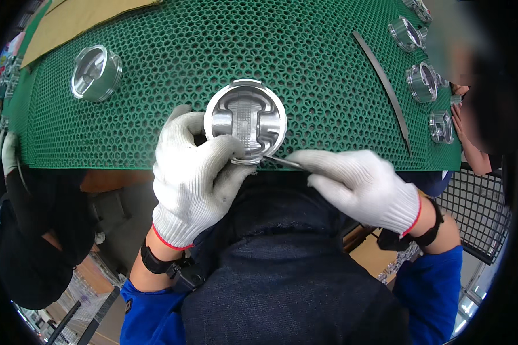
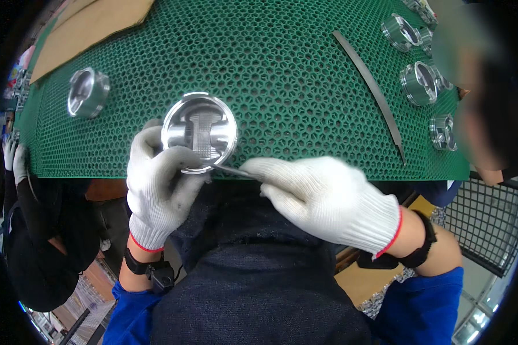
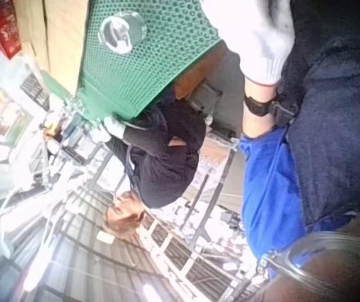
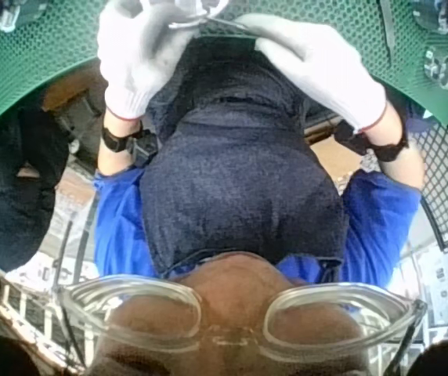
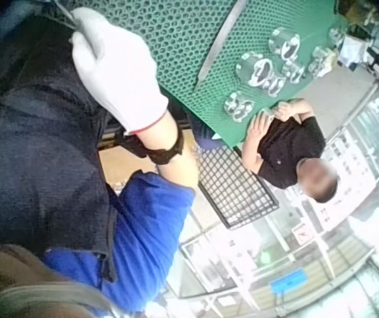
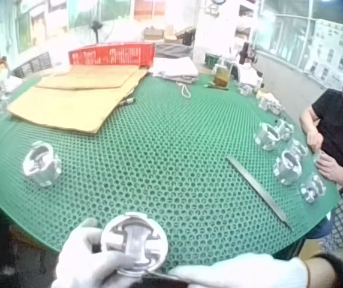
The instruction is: Inspecting metal engine pistons and checking grooves using a small probe tool.
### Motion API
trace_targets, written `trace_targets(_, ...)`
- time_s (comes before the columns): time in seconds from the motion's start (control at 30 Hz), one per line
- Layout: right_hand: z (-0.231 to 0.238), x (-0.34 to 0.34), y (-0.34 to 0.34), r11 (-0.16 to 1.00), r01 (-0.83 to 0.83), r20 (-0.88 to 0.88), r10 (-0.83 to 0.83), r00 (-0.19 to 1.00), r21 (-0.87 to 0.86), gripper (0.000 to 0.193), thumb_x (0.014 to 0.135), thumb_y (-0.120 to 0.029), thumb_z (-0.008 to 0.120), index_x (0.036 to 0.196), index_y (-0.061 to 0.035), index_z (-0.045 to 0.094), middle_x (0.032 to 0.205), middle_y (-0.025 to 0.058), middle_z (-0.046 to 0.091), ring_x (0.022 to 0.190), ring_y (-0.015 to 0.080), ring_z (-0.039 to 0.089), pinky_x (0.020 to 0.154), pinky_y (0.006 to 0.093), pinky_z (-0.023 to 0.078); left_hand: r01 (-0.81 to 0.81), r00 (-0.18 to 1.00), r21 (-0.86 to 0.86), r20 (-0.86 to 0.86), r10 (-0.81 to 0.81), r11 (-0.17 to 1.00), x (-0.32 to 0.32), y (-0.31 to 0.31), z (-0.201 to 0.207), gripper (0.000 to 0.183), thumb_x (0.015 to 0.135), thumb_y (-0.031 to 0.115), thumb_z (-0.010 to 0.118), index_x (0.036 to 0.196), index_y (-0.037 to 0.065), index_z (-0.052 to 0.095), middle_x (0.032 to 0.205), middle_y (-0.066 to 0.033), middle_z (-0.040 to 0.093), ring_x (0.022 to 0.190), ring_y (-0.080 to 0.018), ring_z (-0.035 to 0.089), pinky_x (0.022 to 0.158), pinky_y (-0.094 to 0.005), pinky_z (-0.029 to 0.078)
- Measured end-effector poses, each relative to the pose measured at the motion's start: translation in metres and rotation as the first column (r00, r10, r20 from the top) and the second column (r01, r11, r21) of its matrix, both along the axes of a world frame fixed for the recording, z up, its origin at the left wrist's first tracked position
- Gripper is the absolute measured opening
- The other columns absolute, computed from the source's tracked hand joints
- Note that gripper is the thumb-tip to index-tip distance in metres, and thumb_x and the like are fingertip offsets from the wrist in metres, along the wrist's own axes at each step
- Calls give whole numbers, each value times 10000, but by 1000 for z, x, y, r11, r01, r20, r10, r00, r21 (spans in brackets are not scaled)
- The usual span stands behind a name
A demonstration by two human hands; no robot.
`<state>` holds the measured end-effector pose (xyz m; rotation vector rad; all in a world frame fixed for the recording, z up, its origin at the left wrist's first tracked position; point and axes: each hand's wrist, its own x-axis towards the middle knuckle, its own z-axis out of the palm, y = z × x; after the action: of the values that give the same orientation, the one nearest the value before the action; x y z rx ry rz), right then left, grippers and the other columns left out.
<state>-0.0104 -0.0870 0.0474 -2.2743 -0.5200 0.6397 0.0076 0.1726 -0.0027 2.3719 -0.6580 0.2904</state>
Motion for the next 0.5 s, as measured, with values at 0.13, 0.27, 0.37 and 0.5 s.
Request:
trace_targets(0.13, 4, 0, 4, 853, 403, -823, 52, 566, 331, 414, 1006, -189, 538, 1384, -32, 602, 944, -5, 713, 688, 71, 586, 687, 235, 531, 22, 999, 20, 47, -23, 1000, 1, -6, -5, 271, 673, 116, 839, 921, 98, 733, 1058, -173, 625, 1033, -366, 629, 873, -441, 521)
trace_targets(0.27, 17, 1, -2, 894, 242, -511, -17, 859, 377, 427, 977, -163, 558, 1380, -32, 608, 1011, 48, 726, 748, 88, 635, 720, 261, 535, 51, 996, -49, 73, -47, 998, 5, -4, -8, 293, 668, 139, 851, 935, 108, 733, 1033, -173, 643, 985, -394, 622, 954, -515, 503)
trace_targets(0.37, 16, 17, -46, 805, 521, -103, -514, 851, 283, 433, 950, -181, 604, 1357, -33, 616, 1124, 104, 718, 954, 129, 677, 860, 300, 557, -16, 998, -67, 58, 20, 998, -3, 11, -8, 296, 670, 120, 856, 920, 76, 703, 1084, -182, 619, 1029, -400, 623, 855, -463, 523)
trace_targets(0.5, -11, 30, -143, 574, 780, 269, -814, 514, 247, 577, 944, -178, 643, 1480, -25, 494, 1084, 94, 698, 807, 97, 636, 777, 257, 521, -110, 992, -29, 62, 112, 994, 10, 28, -3, 247, 702, 106, 830, 898, 75, 683, 1125, -172, 613, 1079, -377, 605, 885, -443, 514)
